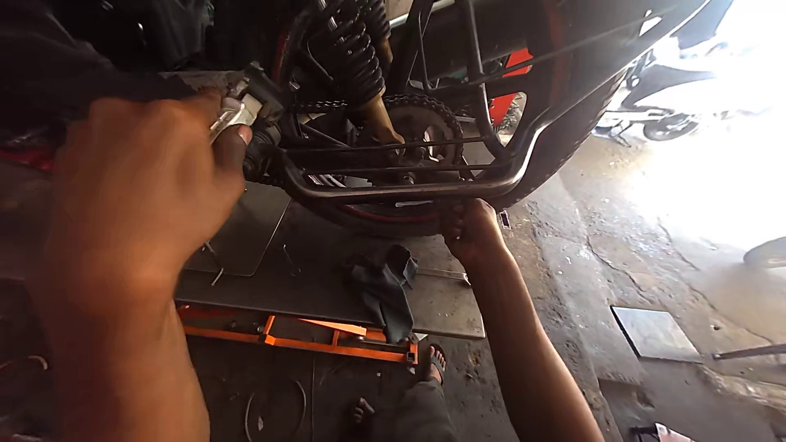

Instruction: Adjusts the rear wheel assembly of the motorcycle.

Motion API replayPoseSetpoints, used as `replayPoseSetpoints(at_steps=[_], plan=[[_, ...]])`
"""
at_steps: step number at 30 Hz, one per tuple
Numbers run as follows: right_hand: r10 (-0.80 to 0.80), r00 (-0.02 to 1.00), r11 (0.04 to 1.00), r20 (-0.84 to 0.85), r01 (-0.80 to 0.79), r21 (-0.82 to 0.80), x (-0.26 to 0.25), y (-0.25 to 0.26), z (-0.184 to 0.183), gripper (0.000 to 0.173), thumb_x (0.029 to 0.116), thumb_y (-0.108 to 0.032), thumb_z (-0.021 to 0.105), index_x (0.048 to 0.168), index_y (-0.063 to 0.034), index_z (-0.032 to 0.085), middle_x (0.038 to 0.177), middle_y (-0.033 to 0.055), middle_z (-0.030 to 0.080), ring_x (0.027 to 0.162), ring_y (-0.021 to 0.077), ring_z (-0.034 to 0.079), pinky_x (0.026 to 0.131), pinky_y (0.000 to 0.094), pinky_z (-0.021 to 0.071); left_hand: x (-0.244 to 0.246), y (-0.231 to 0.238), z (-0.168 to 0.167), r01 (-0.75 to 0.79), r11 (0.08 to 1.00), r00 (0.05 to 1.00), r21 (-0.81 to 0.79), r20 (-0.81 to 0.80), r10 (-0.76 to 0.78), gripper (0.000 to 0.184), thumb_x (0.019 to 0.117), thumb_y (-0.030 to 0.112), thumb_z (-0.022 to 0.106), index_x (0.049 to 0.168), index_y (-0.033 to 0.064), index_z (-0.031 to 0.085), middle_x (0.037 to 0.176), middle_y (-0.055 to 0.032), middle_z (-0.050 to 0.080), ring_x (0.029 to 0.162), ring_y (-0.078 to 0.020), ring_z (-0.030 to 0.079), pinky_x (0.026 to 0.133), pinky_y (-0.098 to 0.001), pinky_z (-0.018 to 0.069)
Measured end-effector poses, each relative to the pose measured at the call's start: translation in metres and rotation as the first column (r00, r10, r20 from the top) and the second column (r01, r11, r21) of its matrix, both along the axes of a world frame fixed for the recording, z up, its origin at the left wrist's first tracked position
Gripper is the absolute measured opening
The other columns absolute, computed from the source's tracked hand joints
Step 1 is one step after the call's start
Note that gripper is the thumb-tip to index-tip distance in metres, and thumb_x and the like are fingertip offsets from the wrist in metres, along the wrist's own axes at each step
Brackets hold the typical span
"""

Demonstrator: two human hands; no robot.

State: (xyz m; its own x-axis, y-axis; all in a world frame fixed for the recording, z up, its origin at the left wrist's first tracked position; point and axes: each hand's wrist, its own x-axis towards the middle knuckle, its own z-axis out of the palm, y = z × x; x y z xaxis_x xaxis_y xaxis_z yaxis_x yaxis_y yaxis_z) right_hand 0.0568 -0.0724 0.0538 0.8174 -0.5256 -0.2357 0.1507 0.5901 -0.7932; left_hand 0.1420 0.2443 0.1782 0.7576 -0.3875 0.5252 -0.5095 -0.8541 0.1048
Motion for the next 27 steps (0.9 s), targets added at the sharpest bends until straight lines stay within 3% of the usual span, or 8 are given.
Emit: replayPoseSetpoints(at_steps=[3, 10, 12, 15, 21, 23, 25, 27], plan=[[0.006, 0.996, 0.998, -0.094, -0.012, -0.064, -0.004, -0.001, 0.006, 0.034, 0.111, -0.027, 0.037, 0.081, -0.0152, 0.048, 0.053, -0.0066, 0.037, 0.036, 0.0011, 0.03, 0.034, 0.0148, 0.0277, -0.02, -0.033, 0.01, -0.239, 0.956, 0.97, 0.167, 0.008, 0.241, 0.045, 0.1041, 0.03, 0.04, 0.097, -0.0126, 0.052, 0.091, -0.044, 0.057, 0.087, -0.0683, 0.057, 0.06, -0.079, 0.0392], [-0.185, 0.98, 0.803, -0.068, 0.112, -0.585, 0.012, -0.008, -0.026, 0.042, 0.1099, -0.028, 0.039, 0.075, -0.0129, 0.056, 0.055, -0.0019, 0.046, 0.041, 0.0099, 0.036, 0.04, 0.0281, 0.0304, -0.028, -0.058, 0.002, -0.371, 0.923, 0.928, 0.099, 0.015, 0.372, 0.056, 0.0998, 0.038, 0.052, 0.114, -0.0165, 0.046, 0.101, -0.0454, 0.056, 0.096, -0.0674, 0.057, 0.069, -0.0781, 0.041], [-0.077, 0.997, 0.904, -0.028, 0.058, -0.424, 0.004, -0.005, -0.022, 0.041, 0.1109, -0.028, 0.037, 0.077, -0.0141, 0.054, 0.052, -0.0053, 0.042, 0.038, 0.0045, 0.031, 0.037, 0.0209, 0.027, -0.032, -0.057, 0.003, -0.38, 0.918, 0.925, 0.118, 0.016, 0.38, 0.057, 0.1, 0.038, 0.052, 0.114, -0.0166, 0.045, 0.101, -0.0452, 0.056, 0.096, -0.067, 0.057, 0.069, -0.0773, 0.0417], [0.119, 0.989, 0.986, 0.084, -0.127, 0.105, -0.006, -0.007, -0.005, 0.04, 0.1107, -0.028, 0.032, 0.075, -0.0176, 0.047, 0.05, -0.0103, 0.035, 0.035, -0.0034, 0.03, 0.034, 0.0107, 0.0273, -0.038, -0.06, 0.007, -0.392, 0.909, 0.919, 0.142, 0.034, 0.392, 0.054, 0.1008, 0.036, 0.054, 0.113, -0.0166, 0.047, 0.099, -0.0432, 0.057, 0.092, -0.0654, 0.059, 0.067, -0.0751, 0.0425], [-0.148, 0.938, 0.701, 0.314, -0.125, 0.702, -0.009, 0.004, 0.012, 0.035, 0.1048, -0.017, 0.036, 0.074, -0.0115, 0.05, 0.055, -0.0042, 0.046, 0.038, 0.001, 0.04, 0.038, 0.0109, 0.0359, -0.039, -0.063, 0.007, -0.429, 0.892, 0.903, 0.143, 0.072, 0.422, 0.054, 0.0993, 0.039, 0.056, 0.11, -0.0135, 0.05, 0.094, -0.039, 0.059, 0.088, -0.0624, 0.061, 0.064, -0.0719, 0.0425], [-0.276, 0.904, 0.728, 0.326, -0.025, 0.685, -0.012, 0.012, 0.031, 0.022, 0.0993, -0.01, 0.038, 0.082, -0.0105, 0.052, 0.065, 0.0009, 0.054, 0.051, 0.006, 0.052, 0.049, 0.0189, 0.0475, -0.038, -0.062, 0.007, -0.424, 0.894, 0.905, 0.143, 0.079, 0.417, 0.056, 0.0991, 0.04, 0.056, 0.113, -0.0139, 0.05, 0.096, -0.0396, 0.06, 0.089, -0.0627, 0.06, 0.066, -0.0729, 0.0421], [-0.298, 0.86, 0.888, 0.415, 0.089, 0.451, -0.013, 0.024, 0.049, 0.018, 0.1029, -0.002, 0.037, 0.093, -0.0084, 0.05, 0.076, 0.0043, 0.057, 0.068, 0.0097, 0.058, 0.062, 0.0262, 0.0542, -0.038, -0.061, 0.007, -0.427, 0.89, 0.904, 0.159, 0.088, 0.418, 0.056, 0.0992, 0.04, 0.056, 0.113, -0.0138, 0.05, 0.096, -0.0401, 0.06, 0.09, -0.0631, 0.06, 0.066, -0.0731, 0.0426], [-0.29, 0.824, 0.902, 0.487, 0.065, 0.427, -0.007, 0.031, 0.058, 0.025, 0.1068, -0.009, 0.031, 0.091, -0.0089, 0.05, 0.072, 0.002, 0.058, 0.064, 0.0068, 0.06, 0.06, 0.0222, 0.0552, -0.038, -0.061, 0.007, -0.424, 0.891, 0.905, 0.163, 0.098, 0.413, 0.056, 0.0993, 0.04, 0.057, 0.113, -0.0141, 0.051, 0.097, -0.0401, 0.06, 0.091, -0.0631, 0.061, 0.067, -0.0732, 0.0429]])
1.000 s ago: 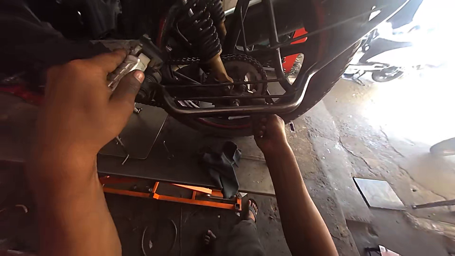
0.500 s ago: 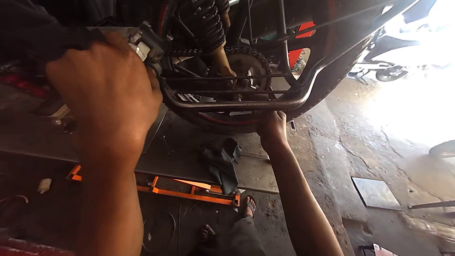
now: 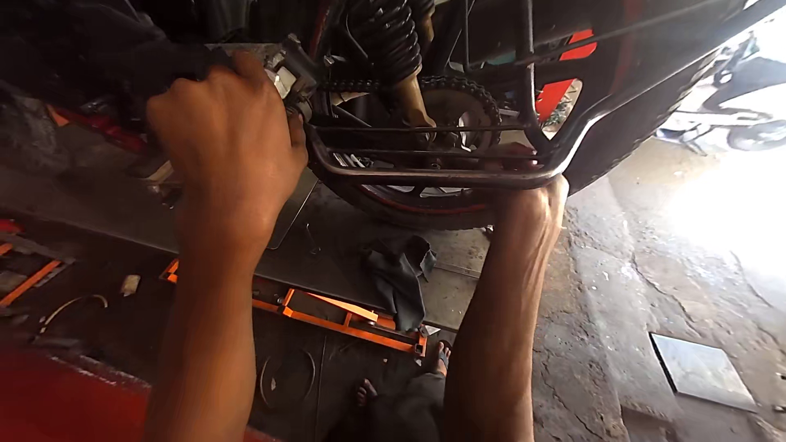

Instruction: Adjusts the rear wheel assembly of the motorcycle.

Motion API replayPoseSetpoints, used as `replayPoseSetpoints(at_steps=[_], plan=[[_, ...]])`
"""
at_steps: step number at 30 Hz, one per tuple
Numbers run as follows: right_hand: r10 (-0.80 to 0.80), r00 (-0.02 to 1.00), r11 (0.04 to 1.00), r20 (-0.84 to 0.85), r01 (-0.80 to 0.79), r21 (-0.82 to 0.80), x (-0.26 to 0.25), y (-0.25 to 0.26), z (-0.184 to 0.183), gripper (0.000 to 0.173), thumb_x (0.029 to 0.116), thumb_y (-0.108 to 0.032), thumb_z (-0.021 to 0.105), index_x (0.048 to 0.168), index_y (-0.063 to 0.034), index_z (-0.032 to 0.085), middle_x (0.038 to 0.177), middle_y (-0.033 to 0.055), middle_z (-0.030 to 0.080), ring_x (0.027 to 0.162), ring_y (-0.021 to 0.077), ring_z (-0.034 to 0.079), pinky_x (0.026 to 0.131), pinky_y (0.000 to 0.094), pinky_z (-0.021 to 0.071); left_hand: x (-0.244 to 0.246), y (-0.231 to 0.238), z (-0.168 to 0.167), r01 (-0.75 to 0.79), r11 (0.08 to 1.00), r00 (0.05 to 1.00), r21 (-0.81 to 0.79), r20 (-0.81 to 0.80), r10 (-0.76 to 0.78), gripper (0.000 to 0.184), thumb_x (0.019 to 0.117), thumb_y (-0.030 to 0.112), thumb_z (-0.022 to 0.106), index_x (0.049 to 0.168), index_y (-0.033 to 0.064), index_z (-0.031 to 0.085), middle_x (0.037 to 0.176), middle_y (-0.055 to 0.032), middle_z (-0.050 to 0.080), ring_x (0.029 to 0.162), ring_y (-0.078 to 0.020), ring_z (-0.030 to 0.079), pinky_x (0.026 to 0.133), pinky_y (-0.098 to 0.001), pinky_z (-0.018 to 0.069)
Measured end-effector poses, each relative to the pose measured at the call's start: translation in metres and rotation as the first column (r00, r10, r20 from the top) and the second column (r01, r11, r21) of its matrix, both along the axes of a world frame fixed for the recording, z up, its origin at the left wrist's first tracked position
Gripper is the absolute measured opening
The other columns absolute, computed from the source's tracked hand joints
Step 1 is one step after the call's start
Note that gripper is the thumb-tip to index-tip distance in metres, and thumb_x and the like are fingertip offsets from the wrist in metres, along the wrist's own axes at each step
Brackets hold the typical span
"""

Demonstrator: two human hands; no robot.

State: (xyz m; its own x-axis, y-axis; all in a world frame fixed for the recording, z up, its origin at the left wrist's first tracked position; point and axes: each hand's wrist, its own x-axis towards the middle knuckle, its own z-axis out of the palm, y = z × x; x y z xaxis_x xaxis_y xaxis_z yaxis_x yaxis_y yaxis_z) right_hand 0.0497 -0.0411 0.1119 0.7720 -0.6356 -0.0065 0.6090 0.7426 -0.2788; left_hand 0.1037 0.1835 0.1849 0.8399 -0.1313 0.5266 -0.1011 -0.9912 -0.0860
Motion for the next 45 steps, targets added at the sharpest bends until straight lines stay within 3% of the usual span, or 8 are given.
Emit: replayPoseSetpoints(at_steps=[3, 6, 10, 15, 25, 30, 37, 45], plan=[[0.211, 0.976, 0.953, 0.051, -0.217, 0.211, -0.01, -0.001, -0.009, 0.031, 0.1064, -0.026, 0.034, 0.084, -0.0128, 0.051, 0.065, -0.0007, 0.052, 0.054, 0.0065, 0.051, 0.052, 0.021, 0.0478, -0.001, 0.0, -0.002, -0.001, 1.0, 1.0, -0.002, 0.011, 0.001, 0.056, 0.0982, 0.041, 0.057, 0.113, -0.0127, 0.051, 0.098, -0.0391, 0.06, 0.09, -0.062, 0.061, 0.066, -0.0723, 0.0432], [0.258, 0.944, 0.958, -0.203, -0.277, -0.072, -0.034, -0.013, -0.042, 0.044, 0.1119, -0.039, 0.028, 0.079, -0.0195, 0.05, 0.054, -0.0107, 0.04, 0.039, -0.0031, 0.035, 0.038, 0.0097, 0.0303, 0.001, -0.003, 0.0, -0.028, 0.999, 1.0, -0.027, 0.014, 0.028, 0.058, 0.0977, 0.044, 0.058, 0.114, -0.0113, 0.051, 0.099, -0.0387, 0.06, 0.089, -0.0622, 0.061, 0.064, -0.0731, 0.0433], [-0.021, 0.841, 0.843, -0.541, -0.276, -0.462, -0.019, -0.036, -0.105, 0.057, 0.1103, -0.05, 0.027, 0.063, -0.0227, 0.042, 0.046, -0.0102, 0.032, 0.037, 0.0022, 0.028, 0.038, 0.0194, 0.0246, 0.005, -0.005, -0.004, -0.027, 0.998, 0.999, -0.061, 0.029, 0.028, 0.062, 0.0978, 0.047, 0.056, 0.115, -0.0123, 0.05, 0.098, -0.0412, 0.06, 0.09, -0.0652, 0.059, 0.067, -0.0755, 0.0412], [-0.12, 0.965, 0.599, -0.234, -0.118, -0.792, 0.037, -0.067, -0.136, 0.055, 0.1106, -0.038, 0.026, 0.062, -0.0207, 0.045, 0.047, -0.0103, 0.037, 0.039, 0.002, 0.032, 0.038, 0.0209, 0.0289, 0.007, -0.003, -0.008, -0.012, 0.998, 0.999, -0.058, 0.032, 0.014, 0.066, 0.098, 0.05, 0.054, 0.116, -0.0132, 0.048, 0.1, -0.0432, 0.058, 0.093, -0.0665, 0.058, 0.068, -0.077, 0.0404], [-0.174, 0.981, 0.662, -0.088, 0.05, -0.748, 0.061, -0.07, -0.158, 0.056, 0.1097, -0.045, 0.03, 0.061, -0.0225, 0.047, 0.048, -0.0111, 0.04, 0.039, 0.0014, 0.035, 0.039, 0.0207, 0.0313, 0.006, -0.007, -0.01, -0.065, 0.998, 0.992, -0.001, 0.108, 0.065, 0.06, 0.0986, 0.047, 0.056, 0.112, -0.0113, 0.051, 0.094, -0.0376, 0.06, 0.085, -0.0607, 0.061, 0.064, -0.0713, 0.0417], [-0.337, 0.938, 0.349, 0.082, 0.205, -0.915, 0.073, -0.099, -0.159, 0.044, 0.11, -0.034, 0.033, 0.072, -0.025, 0.053, 0.06, -0.0159, 0.054, 0.055, -0.0036, 0.054, 0.054, 0.0206, 0.0492, 0.006, -0.008, -0.009, -0.069, 0.998, 0.992, -0.011, 0.11, 0.069, 0.062, 0.0989, 0.049, 0.055, 0.114, -0.0116, 0.051, 0.096, -0.0385, 0.06, 0.085, -0.0614, 0.061, 0.064, -0.0719, 0.0419], [-0.444, 0.892, 0.155, 0.081, 0.166, -0.974, 0.068, -0.114, -0.154, 0.041, 0.1077, -0.029, 0.04, 0.072, -0.0173, 0.056, 0.062, -0.0131, 0.054, 0.06, -0.0047, 0.055, 0.059, 0.0206, 0.0487, 0.005, -0.008, -0.01, -0.078, 0.997, 0.992, 0.009, 0.105, 0.076, 0.063, 0.0995, 0.049, 0.054, 0.115, -0.0118, 0.051, 0.097, -0.0379, 0.06, 0.086, -0.0608, 0.062, 0.064, -0.0716, 0.0422], [-0.54, 0.841, 0.136, -0.001, 0.086, -0.987, 0.062, -0.099, -0.145, 0.044, 0.1083, -0.027, 0.035, 0.07, -0.0147, 0.054, 0.06, -0.0096, 0.051, 0.058, -0.0014, 0.055, 0.06, 0.0241, 0.049, 0.008, -0.01, -0.011, -0.089, 0.996, 0.988, 0.012, 0.131, 0.087, 0.06, 0.0996, 0.048, 0.053, 0.114, -0.011, 0.052, 0.093, -0.0366, 0.06, 0.082, -0.0593, 0.062, 0.062, -0.0698, 0.0419]])
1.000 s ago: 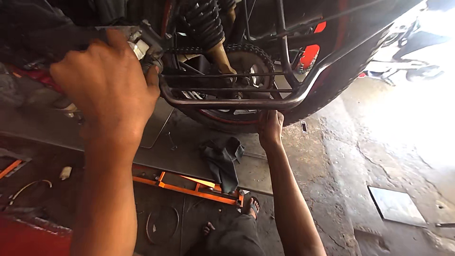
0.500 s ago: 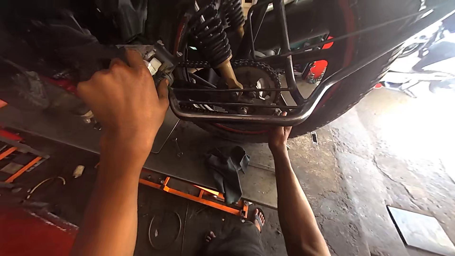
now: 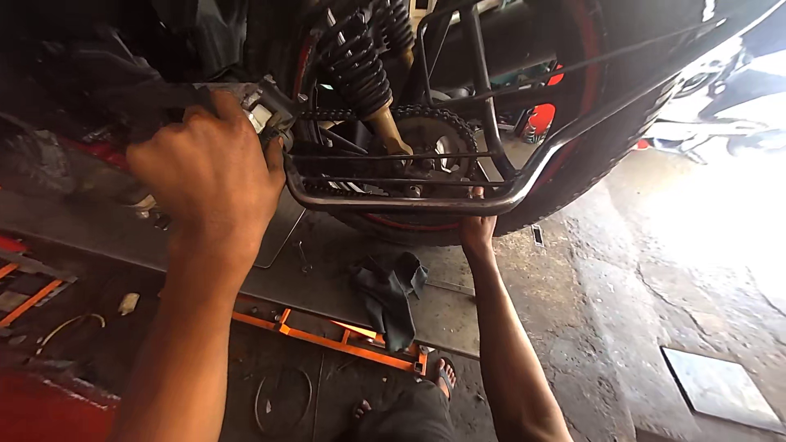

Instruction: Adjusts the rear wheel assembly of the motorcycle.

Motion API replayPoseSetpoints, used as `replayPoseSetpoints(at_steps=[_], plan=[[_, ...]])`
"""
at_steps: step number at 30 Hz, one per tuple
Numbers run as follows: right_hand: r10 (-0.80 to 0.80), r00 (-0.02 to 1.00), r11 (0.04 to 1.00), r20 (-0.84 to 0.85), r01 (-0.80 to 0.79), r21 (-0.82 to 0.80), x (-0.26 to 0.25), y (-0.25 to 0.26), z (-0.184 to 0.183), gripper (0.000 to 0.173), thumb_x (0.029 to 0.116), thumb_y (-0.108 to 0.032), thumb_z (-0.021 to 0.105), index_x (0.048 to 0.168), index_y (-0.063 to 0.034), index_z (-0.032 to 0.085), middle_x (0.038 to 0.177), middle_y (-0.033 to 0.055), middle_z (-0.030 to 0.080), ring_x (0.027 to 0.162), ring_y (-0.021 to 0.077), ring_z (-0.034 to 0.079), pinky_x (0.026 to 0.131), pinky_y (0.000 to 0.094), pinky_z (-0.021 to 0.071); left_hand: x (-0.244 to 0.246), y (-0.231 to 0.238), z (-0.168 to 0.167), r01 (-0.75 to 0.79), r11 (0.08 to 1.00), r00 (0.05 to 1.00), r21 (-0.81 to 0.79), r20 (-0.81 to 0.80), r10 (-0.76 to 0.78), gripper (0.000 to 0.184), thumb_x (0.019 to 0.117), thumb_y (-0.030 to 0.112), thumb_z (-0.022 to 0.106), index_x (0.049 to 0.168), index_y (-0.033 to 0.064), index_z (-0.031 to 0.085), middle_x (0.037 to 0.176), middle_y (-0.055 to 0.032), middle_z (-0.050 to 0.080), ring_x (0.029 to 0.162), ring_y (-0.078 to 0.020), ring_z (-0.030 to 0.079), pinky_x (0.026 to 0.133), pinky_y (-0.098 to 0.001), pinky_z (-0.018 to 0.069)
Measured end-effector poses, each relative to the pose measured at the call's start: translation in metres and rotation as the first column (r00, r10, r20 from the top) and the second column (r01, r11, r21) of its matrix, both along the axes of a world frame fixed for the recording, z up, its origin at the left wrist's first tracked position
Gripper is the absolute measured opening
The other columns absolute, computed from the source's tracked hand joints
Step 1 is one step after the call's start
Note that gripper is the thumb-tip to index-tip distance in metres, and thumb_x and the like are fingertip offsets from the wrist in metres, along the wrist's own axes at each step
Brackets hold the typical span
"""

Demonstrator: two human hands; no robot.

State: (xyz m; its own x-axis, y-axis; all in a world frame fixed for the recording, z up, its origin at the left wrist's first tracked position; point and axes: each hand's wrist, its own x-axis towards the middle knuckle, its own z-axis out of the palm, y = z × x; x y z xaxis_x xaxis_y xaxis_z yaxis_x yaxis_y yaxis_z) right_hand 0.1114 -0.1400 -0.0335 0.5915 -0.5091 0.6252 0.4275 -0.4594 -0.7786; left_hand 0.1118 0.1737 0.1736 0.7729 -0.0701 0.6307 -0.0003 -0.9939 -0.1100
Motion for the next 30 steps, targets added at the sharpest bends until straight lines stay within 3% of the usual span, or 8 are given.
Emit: replayPoseSetpoints(at_steps=[3, 6, 11, 13, 17, 21, 25, 30], plan=[[0.116, 0.965, 0.941, -0.234, -0.031, 0.338, -0.029, 0.03, 0.019, 0.055, 0.1115, -0.038, 0.029, 0.067, -0.0135, 0.051, 0.051, -0.0053, 0.04, 0.042, 0.006, 0.037, 0.043, 0.0265, 0.0335, 0.0, 0.002, 0.0, 0.004, 1.0, 1.0, 0.008, 0.006, -0.004, 0.06, 0.0996, 0.048, 0.053, 0.113, -0.0106, 0.051, 0.093, -0.0358, 0.06, 0.081, -0.0585, 0.062, 0.062, -0.0691, 0.0419], [0.432, 0.882, 0.656, -0.19, -0.163, 0.737, -0.076, 0.058, 0.065, 0.049, 0.1122, -0.041, 0.028, 0.077, -0.018, 0.052, 0.052, -0.0096, 0.036, 0.038, 0.0002, 0.026, 0.037, 0.0165, 0.0234, -0.001, 0.004, 0.0, 0.023, 1.0, 1.0, 0.007, 0.005, -0.023, 0.059, 0.0993, 0.046, 0.054, 0.112, -0.0111, 0.051, 0.093, -0.0366, 0.06, 0.081, -0.0582, 0.062, 0.061, -0.0691, 0.0425], [0.307, 0.833, -0.117, 0.459, -0.446, 0.887, -0.106, 0.062, 0.133, 0.022, 0.1032, -0.012, 0.043, 0.088, -0.0072, 0.058, 0.068, 0.0005, 0.057, 0.048, 0.0016, 0.052, 0.048, 0.0103, 0.0471, -0.002, 0.004, 0.001, 0.037, 0.999, 0.999, 0.005, -0.001, -0.037, 0.059, 0.0988, 0.045, 0.055, 0.112, -0.0116, 0.052, 0.095, -0.0371, 0.061, 0.082, -0.0589, 0.063, 0.062, -0.0696, 0.0428], [0.178, 0.803, -0.214, 0.568, -0.532, 0.819, -0.099, 0.066, 0.145, 0.021, 0.1004, -0.007, 0.042, 0.088, -0.0039, 0.058, 0.069, 0.0052, 0.058, 0.055, 0.0082, 0.057, 0.057, 0.017, 0.0532, -0.002, 0.004, 0.001, 0.035, 0.999, 0.999, -0.005, -0.014, -0.035, 0.059, 0.099, 0.046, 0.056, 0.112, -0.0113, 0.053, 0.095, -0.0369, 0.061, 0.083, -0.0596, 0.062, 0.063, -0.0708, 0.0427], [0.216, 0.817, -0.166, 0.535, -0.509, 0.845, -0.11, 0.071, 0.136, 0.025, 0.1037, -0.008, 0.038, 0.089, -0.0047, 0.059, 0.069, 0.0021, 0.059, 0.052, 0.0036, 0.056, 0.053, 0.0125, 0.0506, -0.001, 0.005, 0.0, 0.061, 0.998, 0.998, -0.005, -0.004, -0.061, 0.061, 0.0991, 0.048, 0.054, 0.111, -0.011, 0.052, 0.095, -0.0381, 0.06, 0.082, -0.0608, 0.061, 0.062, -0.0718, 0.0419], [0.375, 0.922, 0.375, 0.098, -0.248, 0.893, -0.126, 0.064, 0.073, 0.033, 0.1112, -0.031, 0.036, 0.111, -0.0126, 0.064, 0.061, -0.0101, 0.042, 0.043, -0.0021, 0.036, 0.041, 0.0117, 0.0346, 0.002, 0.006, -0.002, 0.068, 0.998, 0.998, -0.01, 0.005, -0.068, 0.061, 0.0993, 0.048, 0.054, 0.111, -0.0116, 0.05, 0.093, -0.0385, 0.059, 0.083, -0.0617, 0.06, 0.062, -0.0725, 0.0416], [0.27, 0.939, 0.746, -0.211, -0.066, 0.662, -0.083, 0.042, 0.011, 0.055, 0.1083, -0.053, 0.034, 0.073, -0.0173, 0.055, 0.051, -0.0098, 0.036, 0.04, 0.002, 0.03, 0.04, 0.0203, 0.0286, 0.004, 0.007, -0.005, 0.096, 0.993, 0.995, -0.071, -0.026, -0.098, 0.063, 0.1, 0.049, 0.053, 0.115, -0.012, 0.047, 0.097, -0.042, 0.056, 0.087, -0.0657, 0.058, 0.064, -0.0757, 0.0412], [0.273, 0.956, 0.76, 0.109, -0.283, 0.585, -0.025, 0.031, -0.01, 0.048, 0.1077, -0.036, 0.041, 0.064, -0.0189, 0.053, 0.051, -0.0097, 0.044, 0.044, 0.0003, 0.039, 0.044, 0.0191, 0.0351, 0.009, 0.01, -0.009, 0.109, 0.989, 0.994, -0.101, -0.013, -0.111, 0.066, 0.0999, 0.053, 0.05, 0.119, -0.0107, 0.047, 0.102, -0.0423, 0.057, 0.09, -0.0658, 0.058, 0.065, -0.077, 0.0415]])
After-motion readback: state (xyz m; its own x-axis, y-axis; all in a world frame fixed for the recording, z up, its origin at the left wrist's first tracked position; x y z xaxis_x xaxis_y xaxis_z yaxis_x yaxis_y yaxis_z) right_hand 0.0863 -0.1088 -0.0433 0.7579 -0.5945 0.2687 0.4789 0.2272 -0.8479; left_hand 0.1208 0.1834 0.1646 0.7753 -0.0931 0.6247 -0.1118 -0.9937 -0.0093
